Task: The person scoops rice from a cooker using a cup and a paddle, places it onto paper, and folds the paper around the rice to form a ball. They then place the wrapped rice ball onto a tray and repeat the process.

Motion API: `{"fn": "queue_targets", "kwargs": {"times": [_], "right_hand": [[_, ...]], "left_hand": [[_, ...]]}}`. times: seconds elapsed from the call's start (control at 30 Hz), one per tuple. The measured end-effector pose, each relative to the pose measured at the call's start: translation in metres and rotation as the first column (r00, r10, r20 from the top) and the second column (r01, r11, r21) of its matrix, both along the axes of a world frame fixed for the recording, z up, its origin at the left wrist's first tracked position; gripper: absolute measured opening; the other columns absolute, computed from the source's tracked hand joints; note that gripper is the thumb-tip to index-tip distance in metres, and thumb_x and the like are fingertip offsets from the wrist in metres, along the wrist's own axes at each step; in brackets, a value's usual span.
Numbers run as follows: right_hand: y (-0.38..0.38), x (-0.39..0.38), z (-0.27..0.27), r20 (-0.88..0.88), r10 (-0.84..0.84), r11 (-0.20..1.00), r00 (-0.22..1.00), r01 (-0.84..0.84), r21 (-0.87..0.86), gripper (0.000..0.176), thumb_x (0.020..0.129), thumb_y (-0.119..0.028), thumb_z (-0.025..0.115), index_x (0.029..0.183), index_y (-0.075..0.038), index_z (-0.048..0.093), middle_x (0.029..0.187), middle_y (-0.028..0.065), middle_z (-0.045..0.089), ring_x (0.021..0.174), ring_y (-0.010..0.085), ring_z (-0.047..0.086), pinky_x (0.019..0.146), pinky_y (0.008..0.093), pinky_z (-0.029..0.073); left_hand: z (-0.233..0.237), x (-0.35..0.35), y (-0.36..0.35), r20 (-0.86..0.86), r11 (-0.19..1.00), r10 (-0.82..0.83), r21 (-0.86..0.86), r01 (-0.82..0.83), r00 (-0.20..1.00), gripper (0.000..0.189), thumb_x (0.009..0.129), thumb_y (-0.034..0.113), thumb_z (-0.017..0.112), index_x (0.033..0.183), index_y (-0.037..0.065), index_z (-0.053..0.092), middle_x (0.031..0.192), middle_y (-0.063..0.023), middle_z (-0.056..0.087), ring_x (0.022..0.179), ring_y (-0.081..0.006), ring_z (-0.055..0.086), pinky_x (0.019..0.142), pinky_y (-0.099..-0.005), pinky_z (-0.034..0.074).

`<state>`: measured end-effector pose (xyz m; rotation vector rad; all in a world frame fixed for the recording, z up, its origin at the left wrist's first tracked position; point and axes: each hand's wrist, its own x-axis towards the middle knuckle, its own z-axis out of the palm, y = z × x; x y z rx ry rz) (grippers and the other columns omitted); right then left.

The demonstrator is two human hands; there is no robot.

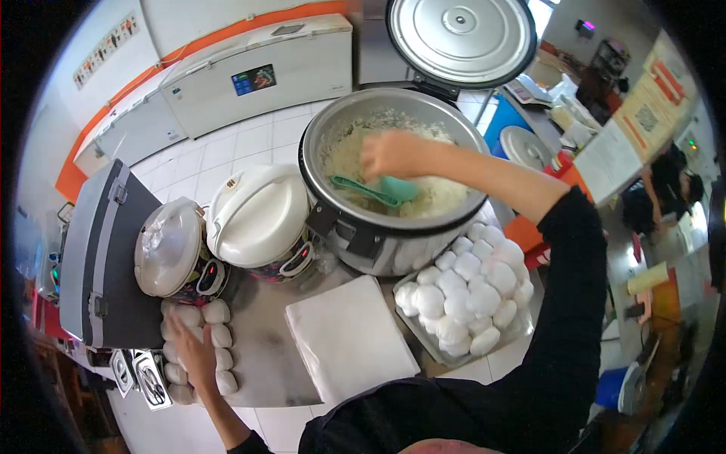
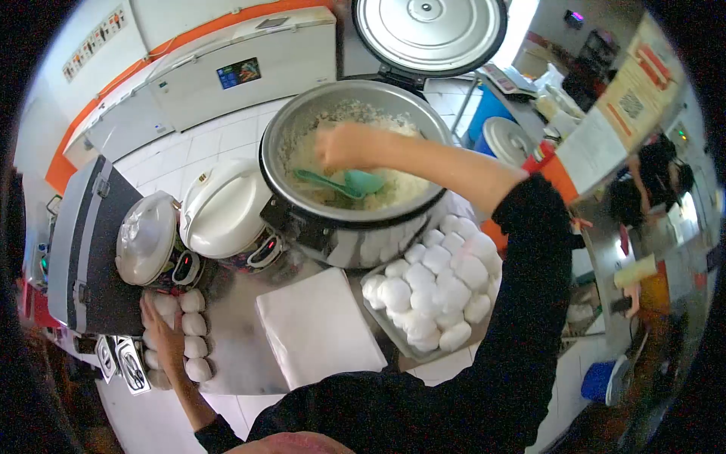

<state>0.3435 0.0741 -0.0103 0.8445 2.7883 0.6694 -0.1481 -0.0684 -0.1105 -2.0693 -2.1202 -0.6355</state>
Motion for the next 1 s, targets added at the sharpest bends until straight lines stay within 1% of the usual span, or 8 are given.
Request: {"fn": "queue_targets", "kwargs": {"times": [0.2, 0.3, 0.4, 0.47, 0.53, 0.73, 0.83, 1.0], "right_hand": [[0.062, 0.009, -0.071, 0.142, 0.517, 0.845, 0.844, -0.478, -0.238, 0.016, 0.079, -0.020, 0.052, 0.083, -0.017, 0.068, 0.116, 0.0032, 0.053, 0.105, 0.0187, 0.052, 0.077, 0.0359, 0.050], [0.086, 0.009, -0.088, 0.065, 0.657, 0.753, 0.751, -0.658, 0.006, 0.012, 0.075, -0.021, 0.057, 0.077, -0.020, 0.068, 0.111, -0.0020, 0.054, 0.107, 0.0173, 0.046, 0.081, 0.0316, 0.044], [0.095, 0.010, -0.078, 0.219, 0.597, 0.802, 0.772, -0.583, -0.131, 0.013, 0.075, -0.021, 0.057, 0.079, -0.017, 0.068, 0.120, -0.0009, 0.051, 0.111, 0.0156, 0.043, 0.090, 0.0355, 0.039], [0.109, 0.024, -0.082, 0.119, 0.514, 0.852, 0.850, -0.522, 0.048, 0.013, 0.076, -0.019, 0.056, 0.075, -0.017, 0.069, 0.111, 0.0022, 0.061, 0.115, 0.0175, 0.047, 0.100, 0.0423, 0.028], [0.065, 0.033, -0.001, 0.324, 0.005, 0.998, 0.946, 0.014, -0.057, 0.007, 0.071, -0.014, 0.061, 0.073, -0.011, 0.067, 0.085, 0.0031, 0.065, 0.094, 0.0190, 0.059, 0.087, 0.0357, 0.043], [0.014, 0.125, 0.088, -0.051, -0.540, 0.841, 0.840, 0.541, 0.014, 0.011, 0.073, -0.014, 0.060, 0.080, -0.006, 0.064, 0.070, 0.0132, 0.062, 0.072, 0.0318, 0.063, 0.064, 0.0412, 0.049], [0.000, 0.148, 0.089, -0.121, -0.655, 0.745, 0.746, 0.664, 0.065, 0.021, 0.078, -0.016, 0.057, 0.096, -0.007, 0.058, 0.072, 0.0153, 0.062, 0.071, 0.0325, 0.062, 0.063, 0.0429, 0.048], [0.013, 0.144, 0.057, -0.107, -0.516, 0.835, 0.850, 0.527, 0.159, 0.024, 0.082, -0.015, 0.049, 0.105, -0.008, 0.054, 0.073, 0.0156, 0.062, 0.070, 0.0322, 0.061, 0.061, 0.0441, 0.048]], "left_hand": [[0.131, 0.178, 0.055, 0.103, 0.813, -0.582, 0.068, 0.578, 0.807, 0.057, 0.079, 0.011, 0.064, 0.131, 0.008, 0.042, 0.131, -0.0162, 0.044, 0.110, -0.0303, 0.052, 0.089, -0.0364, 0.045], [0.160, 0.249, 0.093, 0.084, 0.611, -0.772, -0.173, 0.772, 0.630, 0.034, 0.078, 0.011, 0.063, 0.110, 0.005, 0.056, 0.104, -0.0149, 0.059, 0.088, -0.0279, 0.061, 0.077, -0.0382, 0.048], [0.147, 0.309, 0.149, -0.026, 0.387, -0.907, -0.441, 0.810, 0.419, 0.018, 0.076, 0.010, 0.062, 0.094, 0.005, 0.062, 0.088, -0.0158, 0.063, 0.083, -0.0286, 0.062, 0.072, -0.0388, 0.050], [0.129, 0.351, 0.181, -0.287, 0.488, -0.859, -0.709, 0.509, 0.423, 0.019, 0.076, 0.012, 0.062, 0.094, 0.005, 0.063, 0.084, -0.0161, 0.063, 0.084, -0.0284, 0.063, 0.074, -0.0401, 0.050], [0.110, 0.382, 0.206, -0.352, 0.437, -0.893, -0.830, 0.348, 0.281, 0.021, 0.077, 0.016, 0.062, 0.093, 0.002, 0.063, 0.086, -0.0158, 0.062, 0.085, -0.0293, 0.063, 0.075, -0.0423, 0.051], [0.014, 0.428, 0.249, -0.345, 0.357, -0.934, -0.919, 0.170, 0.097, 0.049, 0.076, 0.041, 0.068, 0.105, 0.002, 0.063, 0.108, -0.0177, 0.057, 0.107, -0.0338, 0.053, 0.078, -0.0489, 0.051], [-0.006, 0.437, 0.252, -0.313, 0.314, -0.949, -0.949, 0.008, 0.023, 0.064, 0.074, 0.051, 0.067, 0.115, 0.003, 0.058, 0.110, -0.0182, 0.055, 0.111, -0.0362, 0.048, 0.082, -0.0534, 0.048], [-0.038, 0.409, 0.269, -0.235, 0.241, -0.970, -0.931, 0.275, 0.055, 0.054, 0.076, 0.045, 0.065, 0.112, 0.005, 0.059, 0.116, -0.0162, 0.054, 0.107, -0.0293, 0.051, 0.090, -0.0471, 0.044]]}}
